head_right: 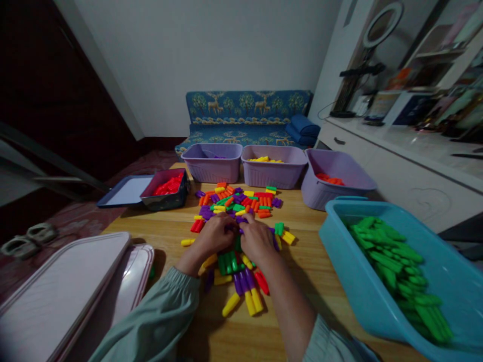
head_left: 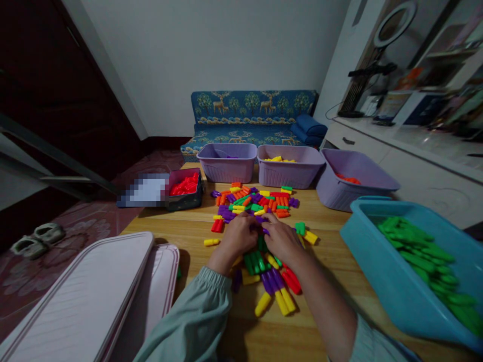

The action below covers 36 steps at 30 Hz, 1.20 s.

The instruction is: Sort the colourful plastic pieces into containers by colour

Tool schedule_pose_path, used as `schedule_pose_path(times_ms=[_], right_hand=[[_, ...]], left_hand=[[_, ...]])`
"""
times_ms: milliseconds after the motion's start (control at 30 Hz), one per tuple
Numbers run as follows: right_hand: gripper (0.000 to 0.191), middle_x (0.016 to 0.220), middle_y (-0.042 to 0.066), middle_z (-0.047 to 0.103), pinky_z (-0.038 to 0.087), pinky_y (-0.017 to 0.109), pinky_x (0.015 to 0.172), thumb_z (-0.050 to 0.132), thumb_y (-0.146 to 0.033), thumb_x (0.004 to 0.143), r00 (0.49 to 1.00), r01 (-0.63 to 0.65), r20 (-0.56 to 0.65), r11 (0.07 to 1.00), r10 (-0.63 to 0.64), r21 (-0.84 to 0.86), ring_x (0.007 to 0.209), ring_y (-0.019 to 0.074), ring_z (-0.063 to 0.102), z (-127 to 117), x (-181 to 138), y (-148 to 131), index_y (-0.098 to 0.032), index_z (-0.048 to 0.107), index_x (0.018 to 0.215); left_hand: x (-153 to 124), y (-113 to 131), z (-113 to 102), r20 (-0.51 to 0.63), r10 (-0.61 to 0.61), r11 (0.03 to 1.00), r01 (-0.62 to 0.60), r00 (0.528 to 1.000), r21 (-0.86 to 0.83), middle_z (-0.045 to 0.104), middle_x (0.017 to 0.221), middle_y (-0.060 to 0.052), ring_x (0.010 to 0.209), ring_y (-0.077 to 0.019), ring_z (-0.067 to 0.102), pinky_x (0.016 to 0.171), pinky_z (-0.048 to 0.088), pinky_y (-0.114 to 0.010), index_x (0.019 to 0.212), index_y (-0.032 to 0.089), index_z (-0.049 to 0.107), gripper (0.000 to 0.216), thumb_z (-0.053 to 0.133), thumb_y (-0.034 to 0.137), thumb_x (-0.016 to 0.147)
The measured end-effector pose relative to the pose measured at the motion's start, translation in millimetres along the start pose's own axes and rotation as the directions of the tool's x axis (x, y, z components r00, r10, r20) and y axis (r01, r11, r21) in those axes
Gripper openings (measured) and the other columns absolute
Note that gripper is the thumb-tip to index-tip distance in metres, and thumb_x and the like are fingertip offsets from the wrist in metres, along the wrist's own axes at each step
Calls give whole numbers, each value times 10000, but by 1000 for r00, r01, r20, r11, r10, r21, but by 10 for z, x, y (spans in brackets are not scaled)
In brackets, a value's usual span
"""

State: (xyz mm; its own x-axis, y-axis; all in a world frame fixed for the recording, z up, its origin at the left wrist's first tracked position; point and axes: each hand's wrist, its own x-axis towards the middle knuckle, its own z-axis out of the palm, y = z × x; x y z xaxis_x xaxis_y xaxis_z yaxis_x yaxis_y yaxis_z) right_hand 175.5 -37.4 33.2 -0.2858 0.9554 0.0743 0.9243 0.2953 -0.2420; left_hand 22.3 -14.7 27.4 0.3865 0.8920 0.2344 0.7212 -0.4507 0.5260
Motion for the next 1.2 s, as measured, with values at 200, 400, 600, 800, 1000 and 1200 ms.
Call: schedule_pose_path(times_ms=[200,400,600,800,1000,1200], right_hand=[[279,1367,24,544,488,318,852,476,-212,873,999,9,-34,1000,-9,-22,997,201,651,42,-6,-33,-232,679,1063],[227,1122,75,674,476,311,834,529,-302,883,960,-72,-236,947,150,312,960,208,648,163,49,17,-205,698,999],[272,620,-31,595,417,232,513,684,-428,739,867,-29,-223,492,446,870,519,114,524,208,91,-27,-199,547,790],[472,639,-30,614,329,168,360,706,-448,684,940,-96,63,84,335,992,422,67,468,190,75,-97,-162,569,1033],[466,682,-17,629,555,243,507,740,-350,653,917,-188,174,3,359,982,524,109,611,213,82,-108,-156,596,1051],[354,739,-4,648,597,271,585,754,-322,664,909,-178,204,-104,364,979,608,129,656,160,73,-134,-167,610,949]], left_hand=[[46,-92,61,-137,-151,966,117,979,-229,725,945,-95,914,-218,655,842,486,-320,982,134,706,405,470,0,680],[85,-218,185,-168,-344,728,149,924,-669,700,920,-100,799,-199,670,697,523,-291,1081,137,660,353,626,120,730],[101,-232,156,-6,-445,312,149,895,-938,681,750,-39,617,-137,622,583,497,-246,1043,128,658,494,809,314,611],[67,-155,119,105,-355,209,188,929,-960,703,795,-44,632,-120,618,627,493,-237,991,120,701,452,820,272,582],[83,-118,98,67,-306,274,155,950,-949,735,897,-65,804,-161,654,775,505,-258,966,134,735,335,742,157,632],[76,-94,83,82,-280,370,187,956,-910,740,988,-84,888,-204,666,822,517,-301,1042,136,729,354,701,153,689]])
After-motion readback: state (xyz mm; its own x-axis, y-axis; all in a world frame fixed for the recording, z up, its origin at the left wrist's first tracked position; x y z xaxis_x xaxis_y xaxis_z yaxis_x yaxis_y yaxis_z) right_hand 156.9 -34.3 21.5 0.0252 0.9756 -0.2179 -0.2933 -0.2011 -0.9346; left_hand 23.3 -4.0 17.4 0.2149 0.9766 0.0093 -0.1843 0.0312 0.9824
